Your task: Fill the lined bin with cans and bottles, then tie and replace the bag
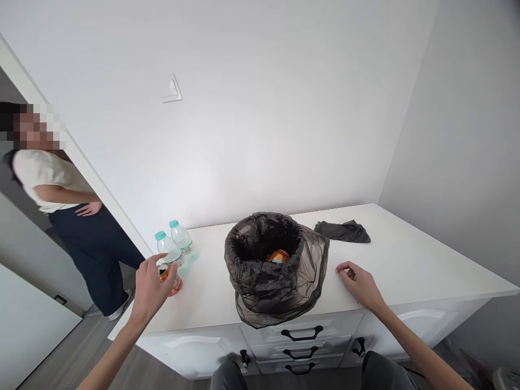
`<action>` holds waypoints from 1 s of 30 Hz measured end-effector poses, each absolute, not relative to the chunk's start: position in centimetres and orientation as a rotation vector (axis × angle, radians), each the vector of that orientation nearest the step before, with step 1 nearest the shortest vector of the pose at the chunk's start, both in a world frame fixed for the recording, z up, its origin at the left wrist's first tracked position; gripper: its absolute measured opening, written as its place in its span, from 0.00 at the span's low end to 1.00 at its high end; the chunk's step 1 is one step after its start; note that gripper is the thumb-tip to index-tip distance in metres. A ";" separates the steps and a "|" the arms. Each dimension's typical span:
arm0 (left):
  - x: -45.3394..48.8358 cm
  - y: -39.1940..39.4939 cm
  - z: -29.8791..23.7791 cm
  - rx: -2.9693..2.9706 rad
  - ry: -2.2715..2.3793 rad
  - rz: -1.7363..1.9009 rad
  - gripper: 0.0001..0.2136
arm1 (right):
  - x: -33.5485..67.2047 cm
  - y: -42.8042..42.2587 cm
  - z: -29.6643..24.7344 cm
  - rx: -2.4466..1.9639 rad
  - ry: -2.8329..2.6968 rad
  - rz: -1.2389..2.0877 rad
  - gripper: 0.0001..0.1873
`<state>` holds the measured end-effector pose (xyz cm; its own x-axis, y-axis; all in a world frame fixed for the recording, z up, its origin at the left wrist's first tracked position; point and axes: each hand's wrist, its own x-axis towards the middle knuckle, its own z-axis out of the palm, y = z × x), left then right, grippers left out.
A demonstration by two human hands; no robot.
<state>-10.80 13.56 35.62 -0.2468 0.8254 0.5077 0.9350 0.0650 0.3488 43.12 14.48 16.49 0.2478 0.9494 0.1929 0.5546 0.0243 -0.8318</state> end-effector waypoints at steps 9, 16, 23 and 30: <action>-16.0 13.2 31.6 -1.879 -2.339 -0.528 0.35 | 43.6 14.7 15.0 -1.682 -1.420 0.575 0.18; -14.4 11.6 31.5 -1.770 -2.394 -0.636 0.33 | 43.4 14.6 15.5 -1.673 -1.419 0.573 0.18; -13.6 10.0 30.1 -1.775 -2.325 -0.880 0.34 | 43.8 15.1 15.0 -1.637 -1.410 0.568 0.19; -4.7 8.8 38.4 -1.781 -1.879 -1.751 0.35 | 43.2 15.1 15.4 -1.623 -1.418 0.580 0.18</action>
